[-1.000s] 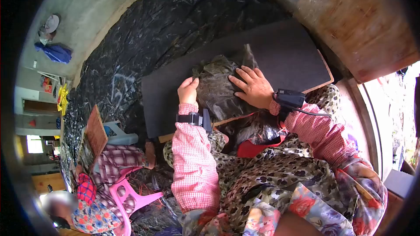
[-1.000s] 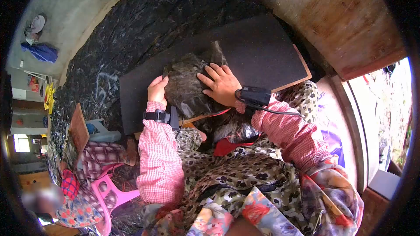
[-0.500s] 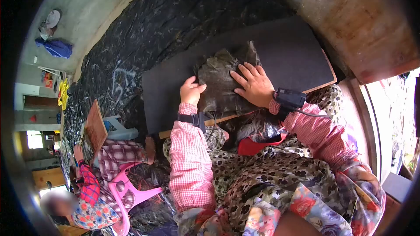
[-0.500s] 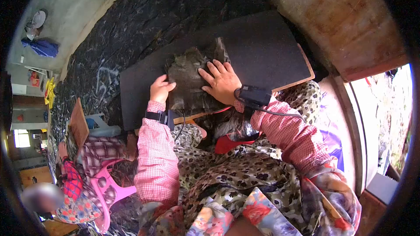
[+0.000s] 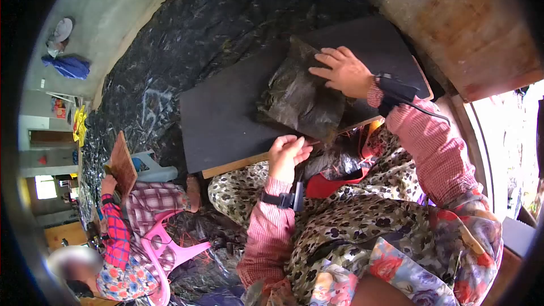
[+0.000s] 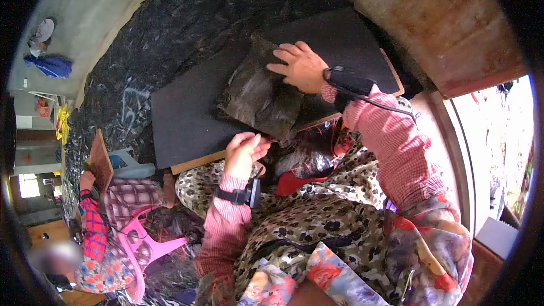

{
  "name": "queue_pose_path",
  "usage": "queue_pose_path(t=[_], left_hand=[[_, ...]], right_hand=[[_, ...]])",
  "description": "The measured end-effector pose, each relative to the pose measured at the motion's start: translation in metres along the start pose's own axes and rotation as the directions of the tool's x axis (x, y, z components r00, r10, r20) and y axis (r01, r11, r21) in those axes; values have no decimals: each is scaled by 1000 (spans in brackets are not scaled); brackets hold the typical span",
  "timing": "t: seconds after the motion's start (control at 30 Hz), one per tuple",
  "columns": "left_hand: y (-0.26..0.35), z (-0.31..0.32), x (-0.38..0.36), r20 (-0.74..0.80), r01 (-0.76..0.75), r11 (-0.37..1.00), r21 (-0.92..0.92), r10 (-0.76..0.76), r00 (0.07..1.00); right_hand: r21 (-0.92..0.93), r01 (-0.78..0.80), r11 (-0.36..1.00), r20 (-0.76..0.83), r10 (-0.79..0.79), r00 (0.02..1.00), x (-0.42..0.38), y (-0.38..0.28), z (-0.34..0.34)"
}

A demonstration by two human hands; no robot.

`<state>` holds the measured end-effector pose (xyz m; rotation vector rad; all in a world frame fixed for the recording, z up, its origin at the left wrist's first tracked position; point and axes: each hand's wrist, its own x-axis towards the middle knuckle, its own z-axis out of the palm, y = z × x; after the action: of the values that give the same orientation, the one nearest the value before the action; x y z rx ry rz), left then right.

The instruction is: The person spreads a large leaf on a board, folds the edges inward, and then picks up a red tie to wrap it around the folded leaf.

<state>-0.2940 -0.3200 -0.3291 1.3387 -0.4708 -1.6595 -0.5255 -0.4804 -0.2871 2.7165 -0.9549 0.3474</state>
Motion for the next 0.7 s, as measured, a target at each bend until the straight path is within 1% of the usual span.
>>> queue_pose_path(t=[0.03,0.07,0.1,0.13,0.17,0.23,0.27,0.3,0.37,0.4,0.43,0.5,0.53,0.57,0.63,0.67,0.7], left_hand=[[-2,-2,-8,8,-46,998,46,45,999],[-3,-12,-10,-28,-135,979,151,141,990],[-4,-25,-5,-72,-212,953,217,232,970],[3,-34,-4,-107,-299,915,271,338,935],[13,-39,2,-133,-383,863,330,444,886],[38,-36,19,-137,-441,720,536,589,796],[40,-36,36,-102,-509,652,562,665,740],[44,-34,52,-54,-513,552,657,714,698],[50,-26,73,33,-451,358,817,753,658],[51,-28,80,65,-447,364,817,713,698],[51,-32,81,72,-455,363,813,713,697],[50,-38,76,88,-417,406,814,623,778],[48,-38,72,70,-432,457,777,620,781],[45,-36,67,16,-393,523,756,586,810],[51,-32,58,-2,-284,532,798,474,881],[52,-27,55,1,-287,530,798,475,880],[53,-18,49,78,-352,266,897,689,721]], right_hand=[[0,5,1000,10,-5,1000,-3,-3,-9],[67,-62,996,-4,63,998,-6,-9,-16],[133,-129,983,-17,133,991,-9,-17,-20],[245,-112,963,-109,143,984,-13,-31,-26],[296,-70,952,-166,124,978,-19,-48,-28],[355,-43,934,-136,98,986,-27,-87,-36],[420,-39,907,-131,103,986,-30,-104,-38],[480,-34,877,-125,107,986,-32,-118,-37],[442,-57,895,-81,103,991,-35,-138,-28],[421,-61,905,-78,103,992,-36,-144,-23],[399,-67,915,-75,105,992,-39,-147,-18],[391,-76,917,-70,112,991,-45,-144,-9],[399,-56,915,-68,91,994,-49,-142,-5],[409,-35,912,-64,67,996,-54,-141,-3],[440,-39,897,-81,83,993,-57,-140,-4],[445,-46,894,-73,88,993,-56,-139,-5],[449,-52,892,-67,92,994,-54,-138,-6]])
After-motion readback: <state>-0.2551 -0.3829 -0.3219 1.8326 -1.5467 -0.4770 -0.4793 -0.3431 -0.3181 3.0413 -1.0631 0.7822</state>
